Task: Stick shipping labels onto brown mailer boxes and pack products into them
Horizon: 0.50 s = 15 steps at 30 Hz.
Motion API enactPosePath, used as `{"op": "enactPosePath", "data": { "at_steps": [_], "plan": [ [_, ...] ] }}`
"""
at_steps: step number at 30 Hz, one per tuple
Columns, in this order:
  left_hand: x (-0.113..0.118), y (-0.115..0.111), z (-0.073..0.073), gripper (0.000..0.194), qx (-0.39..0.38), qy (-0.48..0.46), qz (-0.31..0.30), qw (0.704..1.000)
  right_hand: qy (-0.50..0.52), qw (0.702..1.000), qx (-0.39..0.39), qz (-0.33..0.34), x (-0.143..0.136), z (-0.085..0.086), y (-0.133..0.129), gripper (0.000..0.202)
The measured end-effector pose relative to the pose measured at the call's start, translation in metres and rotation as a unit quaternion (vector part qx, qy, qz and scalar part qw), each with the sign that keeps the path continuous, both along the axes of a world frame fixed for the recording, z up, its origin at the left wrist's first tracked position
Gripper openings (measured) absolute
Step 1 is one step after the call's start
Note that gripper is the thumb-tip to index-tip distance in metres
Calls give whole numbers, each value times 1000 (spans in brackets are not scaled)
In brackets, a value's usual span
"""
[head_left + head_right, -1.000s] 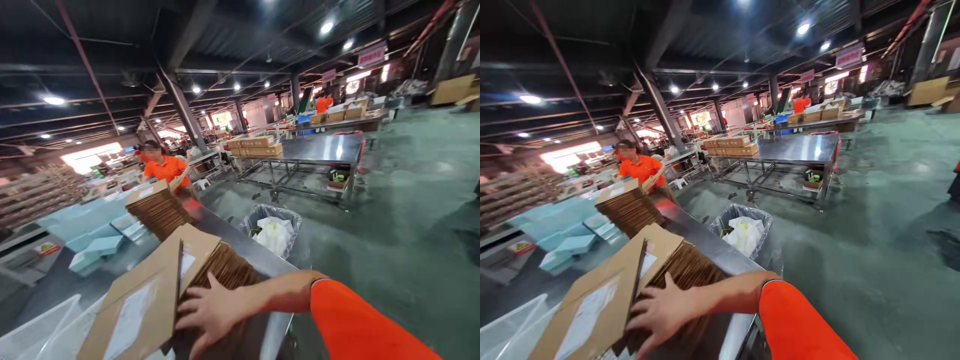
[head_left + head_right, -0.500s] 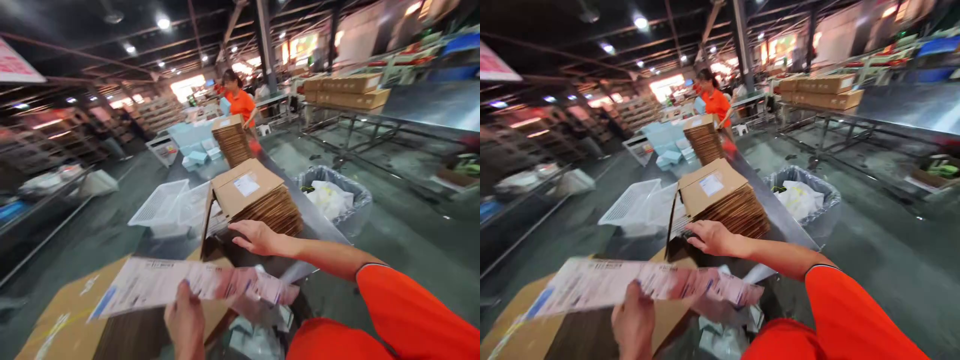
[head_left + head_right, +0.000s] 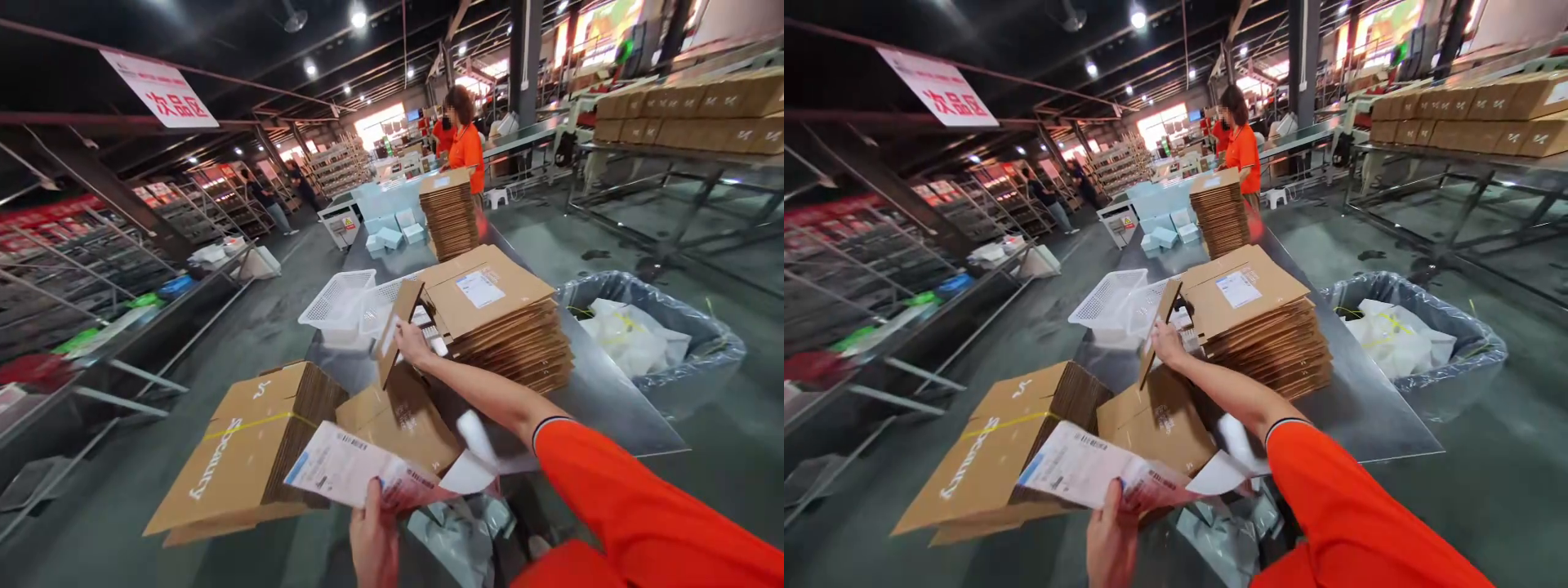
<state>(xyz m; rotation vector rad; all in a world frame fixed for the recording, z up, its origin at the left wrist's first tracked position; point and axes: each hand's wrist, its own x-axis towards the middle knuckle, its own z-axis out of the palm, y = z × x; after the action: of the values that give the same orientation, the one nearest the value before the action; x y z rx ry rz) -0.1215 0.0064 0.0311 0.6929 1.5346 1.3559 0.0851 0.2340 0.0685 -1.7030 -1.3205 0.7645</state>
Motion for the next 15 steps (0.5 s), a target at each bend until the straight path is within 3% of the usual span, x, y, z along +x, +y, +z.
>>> {"op": "enactPosePath", "data": {
  "at_steps": [2,5,7,9,12,15],
  "plan": [
    [-10,5,1,30,-18,-57,14,998,2,999,34,-28,34,21,13,37],
    [-17,29,7,23,-15,-135,29,990,-4,990,126,-65,119,59,21,50],
    [-10,56,14,21,4,-149,26,988,-21,984,169,-56,184,83,22,60],
    [12,89,25,21,15,-174,-22,984,-57,989,129,-33,244,97,20,67],
    [68,142,46,26,31,-241,-147,959,-106,994,17,-24,306,93,6,64],
    [133,189,60,22,39,-272,-196,941,-126,992,-18,-18,335,68,-21,46]
  ]
}}
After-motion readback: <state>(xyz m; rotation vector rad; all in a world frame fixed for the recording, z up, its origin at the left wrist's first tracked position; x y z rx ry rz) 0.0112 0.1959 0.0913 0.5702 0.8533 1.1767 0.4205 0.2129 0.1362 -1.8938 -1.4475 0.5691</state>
